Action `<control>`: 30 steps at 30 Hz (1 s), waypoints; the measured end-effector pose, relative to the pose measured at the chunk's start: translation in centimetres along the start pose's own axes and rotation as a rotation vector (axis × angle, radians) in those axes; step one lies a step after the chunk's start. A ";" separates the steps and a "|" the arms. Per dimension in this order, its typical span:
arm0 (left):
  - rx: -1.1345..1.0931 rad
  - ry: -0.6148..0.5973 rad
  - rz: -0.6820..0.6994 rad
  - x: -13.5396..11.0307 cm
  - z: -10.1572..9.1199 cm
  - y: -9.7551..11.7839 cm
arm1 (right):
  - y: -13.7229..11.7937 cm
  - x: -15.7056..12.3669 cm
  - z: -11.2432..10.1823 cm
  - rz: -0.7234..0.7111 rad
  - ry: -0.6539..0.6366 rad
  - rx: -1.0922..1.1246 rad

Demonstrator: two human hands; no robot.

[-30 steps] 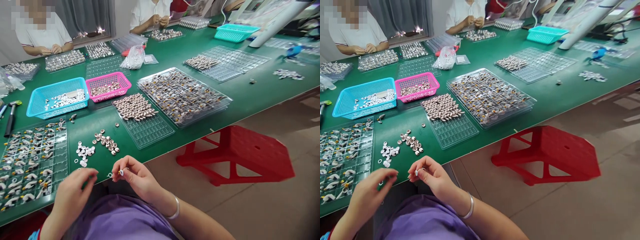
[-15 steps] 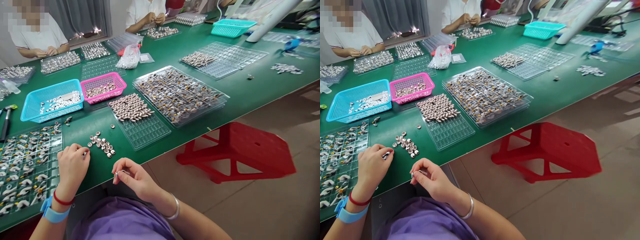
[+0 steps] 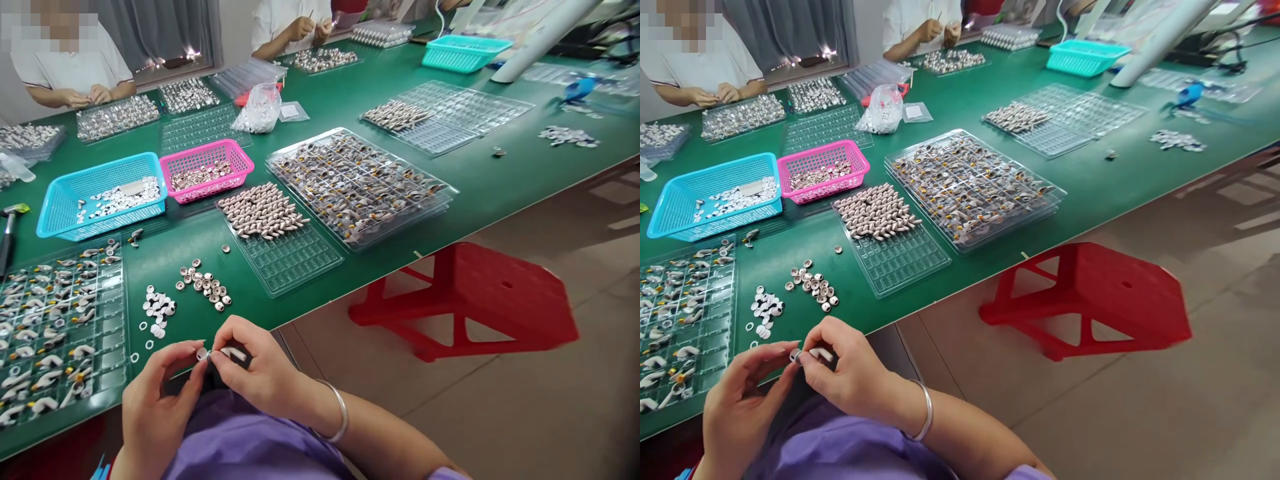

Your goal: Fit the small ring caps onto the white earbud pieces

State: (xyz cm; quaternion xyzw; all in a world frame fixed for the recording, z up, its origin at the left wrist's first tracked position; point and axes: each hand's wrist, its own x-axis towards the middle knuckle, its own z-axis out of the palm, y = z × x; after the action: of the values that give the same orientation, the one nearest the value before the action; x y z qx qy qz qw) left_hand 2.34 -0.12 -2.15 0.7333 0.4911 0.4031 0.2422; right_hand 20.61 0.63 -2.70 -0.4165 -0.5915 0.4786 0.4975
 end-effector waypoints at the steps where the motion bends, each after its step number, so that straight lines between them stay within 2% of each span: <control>1: -0.037 0.006 -0.013 -0.5 0.1 0.0 | 0.0 -0.1 0.2 -0.016 -0.001 -0.023; 7: -0.008 0.043 -0.016 -1.6 0.2 -0.6 | 0.3 -0.2 1.0 -0.062 -0.004 -0.123; 14: 0.020 0.052 -0.018 -2.0 -0.1 -0.7 | 0.4 -0.1 1.2 -0.044 -0.032 -0.145; 24: -0.271 0.033 -0.191 -1.2 0.1 0.2 | 0.5 -0.4 1.3 -0.050 -0.035 -0.152; 30: -0.317 0.022 -0.195 -1.5 0.0 0.1 | 0.2 -0.5 1.2 -0.057 -0.051 -0.135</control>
State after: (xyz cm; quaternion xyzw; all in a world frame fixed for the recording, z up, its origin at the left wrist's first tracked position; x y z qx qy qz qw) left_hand 2.05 -1.51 -2.61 0.6305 0.4927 0.4579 0.3873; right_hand 19.52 0.01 -3.03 -0.4198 -0.6465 0.4339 0.4664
